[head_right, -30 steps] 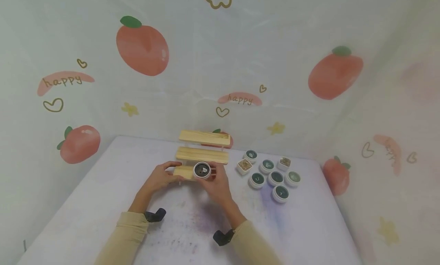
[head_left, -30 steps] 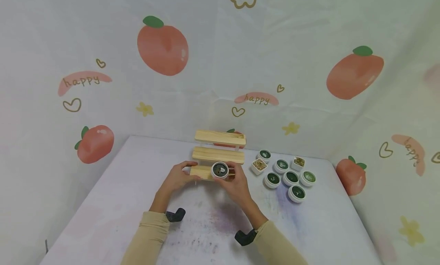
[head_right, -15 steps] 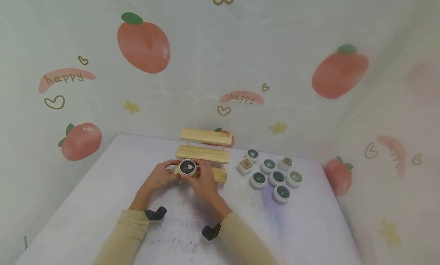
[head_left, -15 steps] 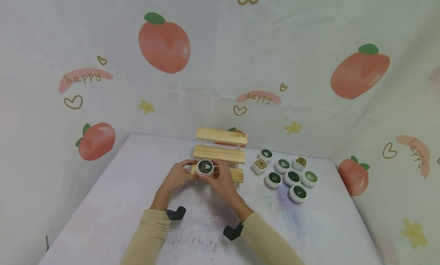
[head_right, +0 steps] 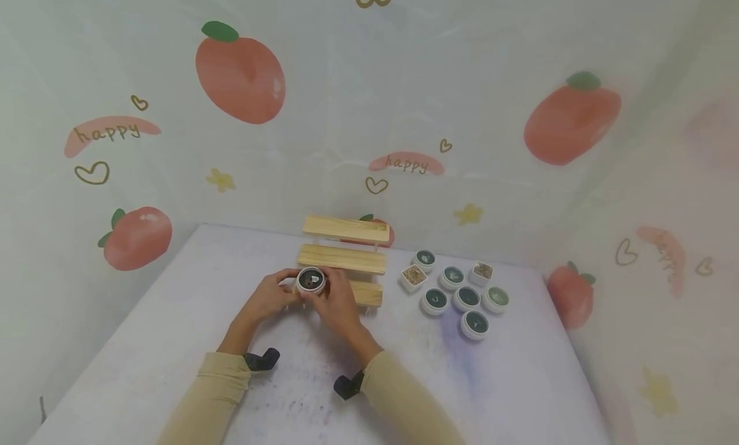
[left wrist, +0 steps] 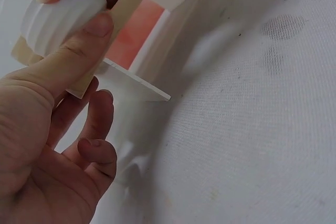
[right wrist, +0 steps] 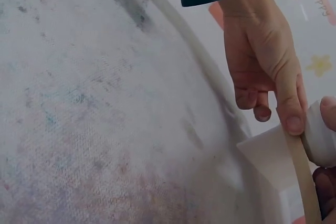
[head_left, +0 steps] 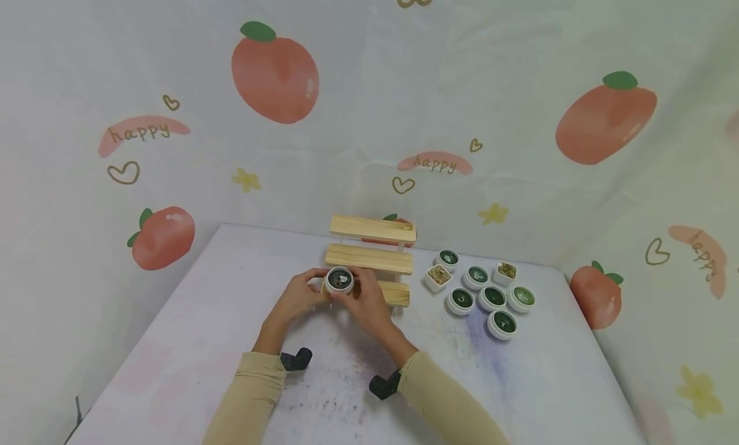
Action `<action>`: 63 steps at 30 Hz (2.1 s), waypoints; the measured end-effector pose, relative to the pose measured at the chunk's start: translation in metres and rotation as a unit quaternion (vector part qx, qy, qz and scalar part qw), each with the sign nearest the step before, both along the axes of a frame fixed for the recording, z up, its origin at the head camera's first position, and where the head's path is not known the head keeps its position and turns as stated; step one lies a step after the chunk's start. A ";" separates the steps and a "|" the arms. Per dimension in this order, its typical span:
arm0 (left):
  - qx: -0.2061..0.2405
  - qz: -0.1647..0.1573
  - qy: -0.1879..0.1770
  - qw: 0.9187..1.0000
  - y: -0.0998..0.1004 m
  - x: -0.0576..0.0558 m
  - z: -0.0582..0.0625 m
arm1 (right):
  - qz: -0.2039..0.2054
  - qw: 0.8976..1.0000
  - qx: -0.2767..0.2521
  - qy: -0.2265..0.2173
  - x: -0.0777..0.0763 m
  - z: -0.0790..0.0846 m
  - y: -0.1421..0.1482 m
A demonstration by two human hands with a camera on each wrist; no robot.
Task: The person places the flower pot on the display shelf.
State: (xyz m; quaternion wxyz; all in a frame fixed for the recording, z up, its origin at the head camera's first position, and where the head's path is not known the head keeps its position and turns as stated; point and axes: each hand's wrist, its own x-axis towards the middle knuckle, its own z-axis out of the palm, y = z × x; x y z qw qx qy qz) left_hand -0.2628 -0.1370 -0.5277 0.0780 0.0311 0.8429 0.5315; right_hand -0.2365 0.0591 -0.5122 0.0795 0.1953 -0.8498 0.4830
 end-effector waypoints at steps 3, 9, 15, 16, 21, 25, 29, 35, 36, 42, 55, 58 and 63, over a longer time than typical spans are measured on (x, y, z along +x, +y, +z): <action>-0.003 0.003 0.006 1.000 0.000 -0.001 -0.001 | -0.013 1.000 -0.005 -0.016 -0.002 0.000 -0.002; 0.001 0.008 0.000 1.000 -0.001 -0.002 -0.003 | -0.023 0.998 -0.027 -0.044 -0.003 0.000 -0.005; 0.003 0.010 -0.010 1.000 -0.001 -0.001 -0.004 | -0.021 0.996 -0.041 -0.071 0.000 -0.001 -0.004; 0.003 0.010 -0.010 1.000 -0.001 -0.001 -0.004 | -0.018 0.996 -0.044 -0.075 0.001 0.000 -0.003; -0.001 0.014 -0.008 1.000 -0.001 0.001 0.000 | -0.004 0.995 -0.054 -0.089 0.004 0.007 0.005; -0.005 0.012 -0.012 1.000 0.000 0.000 0.001 | -0.007 0.995 -0.036 -0.089 0.007 0.011 0.017; -0.005 0.010 -0.012 1.000 0.000 -0.001 -0.001 | -0.020 0.997 -0.011 -0.077 0.009 0.013 0.032; -0.015 0.009 -0.019 1.000 0.002 -0.001 -0.003 | -0.047 0.997 -0.001 -0.058 0.010 0.010 0.057; -0.018 0.009 -0.020 1.000 0.002 -0.002 -0.004 | -0.051 0.997 -0.005 -0.059 0.011 0.010 0.060; -0.020 0.011 -0.022 0.999 0.001 -0.003 -0.005 | -0.064 0.996 -0.024 -0.051 0.013 0.011 0.081; -0.002 0.012 -0.028 1.000 0.003 -0.001 -0.003 | -0.151 0.988 0.023 0.017 0.015 0.009 0.138; -0.007 0.013 -0.030 0.999 0.003 -0.002 -0.003 | -0.180 0.983 0.031 0.034 0.014 0.008 0.151; -0.013 0.017 -0.035 0.999 0.002 -0.003 -0.001 | -0.221 0.973 0.063 0.035 0.014 0.010 0.170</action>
